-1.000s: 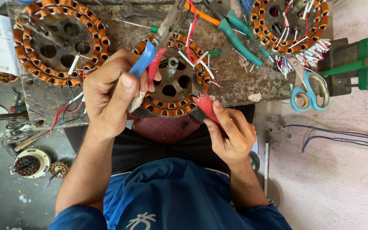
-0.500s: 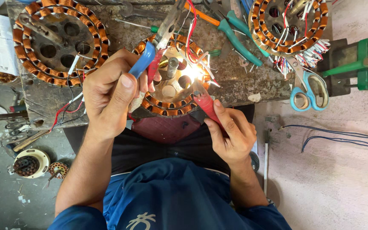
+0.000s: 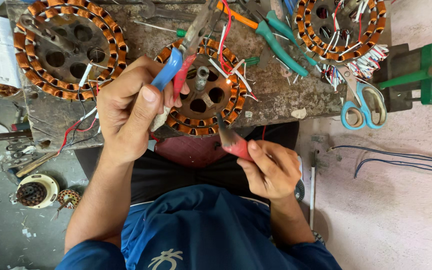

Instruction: The person sits on the floor and uses a handheld welding tool to solder connections on a motor stator. They then twist and arrange the red and white wires on the stator by hand.

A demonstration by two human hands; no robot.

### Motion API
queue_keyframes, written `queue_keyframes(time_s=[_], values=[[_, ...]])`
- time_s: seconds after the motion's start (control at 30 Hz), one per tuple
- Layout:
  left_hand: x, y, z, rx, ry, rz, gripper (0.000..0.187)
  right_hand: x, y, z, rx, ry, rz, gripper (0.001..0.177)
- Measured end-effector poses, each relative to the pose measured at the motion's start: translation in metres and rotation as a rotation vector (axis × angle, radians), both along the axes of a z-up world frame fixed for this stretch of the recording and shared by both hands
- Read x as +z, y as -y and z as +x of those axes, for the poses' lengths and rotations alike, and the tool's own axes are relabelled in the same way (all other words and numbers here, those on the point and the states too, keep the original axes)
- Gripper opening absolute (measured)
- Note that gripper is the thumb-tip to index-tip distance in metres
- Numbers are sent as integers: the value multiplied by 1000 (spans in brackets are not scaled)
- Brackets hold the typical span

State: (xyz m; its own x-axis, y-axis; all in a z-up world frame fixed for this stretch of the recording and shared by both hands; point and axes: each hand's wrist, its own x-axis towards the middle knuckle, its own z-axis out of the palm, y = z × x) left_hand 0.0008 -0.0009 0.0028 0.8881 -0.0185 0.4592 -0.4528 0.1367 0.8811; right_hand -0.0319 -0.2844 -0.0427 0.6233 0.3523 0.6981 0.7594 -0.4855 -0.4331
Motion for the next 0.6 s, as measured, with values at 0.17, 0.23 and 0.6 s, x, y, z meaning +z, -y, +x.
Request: queue_keyframes(time_s=[0.17,0.23,0.6], values=[[0,1,2,-12,35,-26,52,1,-1,3,-69,-40,1,46],[0,1,1,-10,27,-19,51,3,-2,4,-87,-57,-2,46],[4,0,-1,-7,-24,7,49,9,-9,9,-180,-150,-11,46]])
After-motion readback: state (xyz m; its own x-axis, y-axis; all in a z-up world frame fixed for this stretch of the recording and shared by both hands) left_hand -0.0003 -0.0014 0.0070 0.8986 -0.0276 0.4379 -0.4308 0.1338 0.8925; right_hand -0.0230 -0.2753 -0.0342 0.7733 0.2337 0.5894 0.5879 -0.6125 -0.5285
